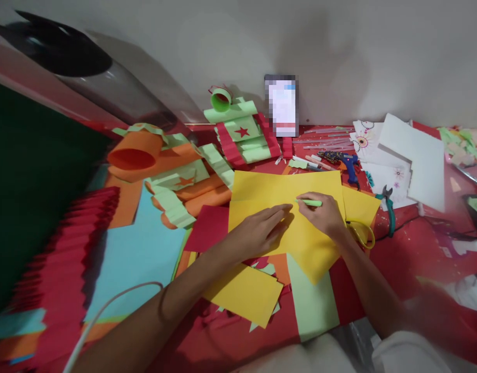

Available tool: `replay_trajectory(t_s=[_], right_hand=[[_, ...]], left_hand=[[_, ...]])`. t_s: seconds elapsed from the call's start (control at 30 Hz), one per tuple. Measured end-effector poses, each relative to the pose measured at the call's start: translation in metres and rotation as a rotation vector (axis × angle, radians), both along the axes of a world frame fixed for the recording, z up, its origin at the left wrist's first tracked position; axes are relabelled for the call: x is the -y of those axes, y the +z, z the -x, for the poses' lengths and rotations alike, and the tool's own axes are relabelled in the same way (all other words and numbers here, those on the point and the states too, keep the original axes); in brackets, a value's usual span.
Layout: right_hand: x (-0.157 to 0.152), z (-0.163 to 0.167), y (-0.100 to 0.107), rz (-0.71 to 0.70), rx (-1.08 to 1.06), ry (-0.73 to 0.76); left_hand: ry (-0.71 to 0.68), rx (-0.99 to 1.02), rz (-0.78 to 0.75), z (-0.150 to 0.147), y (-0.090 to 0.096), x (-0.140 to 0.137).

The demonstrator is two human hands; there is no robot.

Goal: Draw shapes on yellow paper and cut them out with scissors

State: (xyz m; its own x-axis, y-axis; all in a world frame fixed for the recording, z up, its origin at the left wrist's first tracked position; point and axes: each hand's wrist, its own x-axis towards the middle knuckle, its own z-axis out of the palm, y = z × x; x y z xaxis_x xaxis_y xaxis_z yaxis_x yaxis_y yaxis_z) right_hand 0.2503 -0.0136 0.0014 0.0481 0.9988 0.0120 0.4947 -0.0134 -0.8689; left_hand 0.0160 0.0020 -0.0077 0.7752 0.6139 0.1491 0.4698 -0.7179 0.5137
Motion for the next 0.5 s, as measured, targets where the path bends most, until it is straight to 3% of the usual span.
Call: replay_trajectory(t_s=[0.5], right_hand=[[0.0005, -0.0017, 0.0033, 0.039, 0.040, 0.071]], left_hand=[[0.002, 0.001, -0.027, -0.0009, 0.0015, -0.0001]])
